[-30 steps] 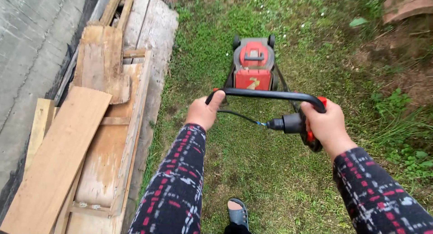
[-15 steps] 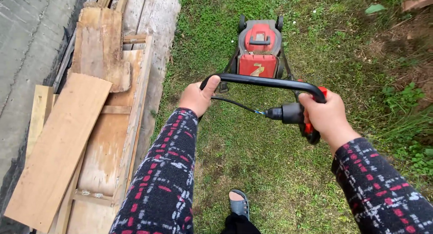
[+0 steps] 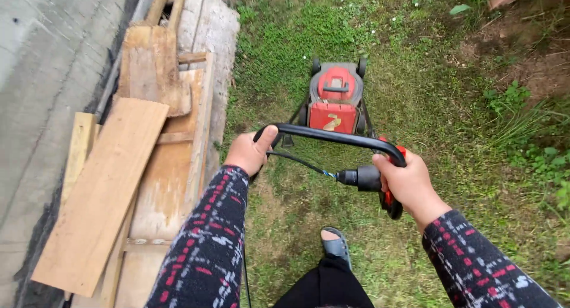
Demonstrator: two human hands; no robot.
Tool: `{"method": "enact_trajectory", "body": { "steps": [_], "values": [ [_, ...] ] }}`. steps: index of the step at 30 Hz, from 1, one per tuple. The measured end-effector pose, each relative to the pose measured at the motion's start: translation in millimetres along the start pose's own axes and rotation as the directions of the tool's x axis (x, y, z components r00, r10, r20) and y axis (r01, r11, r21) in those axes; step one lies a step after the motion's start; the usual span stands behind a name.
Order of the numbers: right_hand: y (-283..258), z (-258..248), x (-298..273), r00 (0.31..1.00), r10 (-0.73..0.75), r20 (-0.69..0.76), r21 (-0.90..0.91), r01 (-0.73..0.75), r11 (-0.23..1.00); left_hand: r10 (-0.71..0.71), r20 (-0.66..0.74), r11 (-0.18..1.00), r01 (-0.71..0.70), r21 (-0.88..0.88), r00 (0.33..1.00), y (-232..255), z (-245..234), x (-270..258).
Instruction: The person pushes a red electric lawnmower across a grassy area, maneuvering it back and forth along a concrete wall and a pile of wooden planks. The person guides the mower around the perimeter of the yard, cutting the grass near the building's foundation and a drainage pipe.
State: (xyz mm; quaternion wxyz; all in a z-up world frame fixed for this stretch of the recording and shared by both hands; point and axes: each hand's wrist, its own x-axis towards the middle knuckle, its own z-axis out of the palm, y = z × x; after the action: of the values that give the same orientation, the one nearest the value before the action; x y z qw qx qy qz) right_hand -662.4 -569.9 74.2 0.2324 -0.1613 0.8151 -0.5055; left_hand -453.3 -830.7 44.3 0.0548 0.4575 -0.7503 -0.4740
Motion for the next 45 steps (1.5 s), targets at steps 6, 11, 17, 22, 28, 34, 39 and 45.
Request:
{"method": "enact_trajectory", "body": {
  "steps": [6, 11, 17, 22, 28, 34, 39, 45],
  "values": [
    [25, 13, -130, 1.0, -0.006, -0.011, -0.021, 0.006, 1.0, 0.005, 0.018, 1.0, -0.005, 0.008, 1.0, -58, -24, -119],
    [36, 16, -229, 0.996, 0.036, 0.082, -0.076, -0.03, 0.997, -0.006, 0.017, 1.0, 0.006, -0.026, 1.0, -97, -38, -211],
    [101, 6, -334, 0.961, 0.222, 0.165, -0.068, -0.213, 0.975, -0.023, 0.036, 0.997, 0.02, 0.073, 0.999, -155, -28, -321],
    [152, -26, -411, 0.965, 0.193, 0.179, -0.026, -0.191, 0.981, -0.04, 0.11, 0.998, 0.034, 0.058, 0.993, -177, -6, -413],
    [191, -68, -486, 0.963, 0.178, 0.201, -0.028, -0.176, 0.984, -0.062, 0.025, 0.998, 0.062, -0.005, 0.998, -206, 35, -517],
    [221, -102, -565, 0.967, 0.085, 0.239, -0.156, -0.048, 0.987, -0.007, -0.097, 1.0, 0.005, -0.02, 0.995, -266, 83, -613],
    [257, -133, -623, 0.964, 0.078, 0.256, -0.181, -0.032, 0.983, -0.088, -0.105, 0.996, 0.088, 0.0, 0.991, -284, 122, -693],
    [275, -158, -678, 0.954, 0.127, 0.271, -0.238, -0.062, 0.969, -0.176, -0.114, 0.971, 0.153, -0.184, 0.978, -315, 153, -760]
  ]
}}
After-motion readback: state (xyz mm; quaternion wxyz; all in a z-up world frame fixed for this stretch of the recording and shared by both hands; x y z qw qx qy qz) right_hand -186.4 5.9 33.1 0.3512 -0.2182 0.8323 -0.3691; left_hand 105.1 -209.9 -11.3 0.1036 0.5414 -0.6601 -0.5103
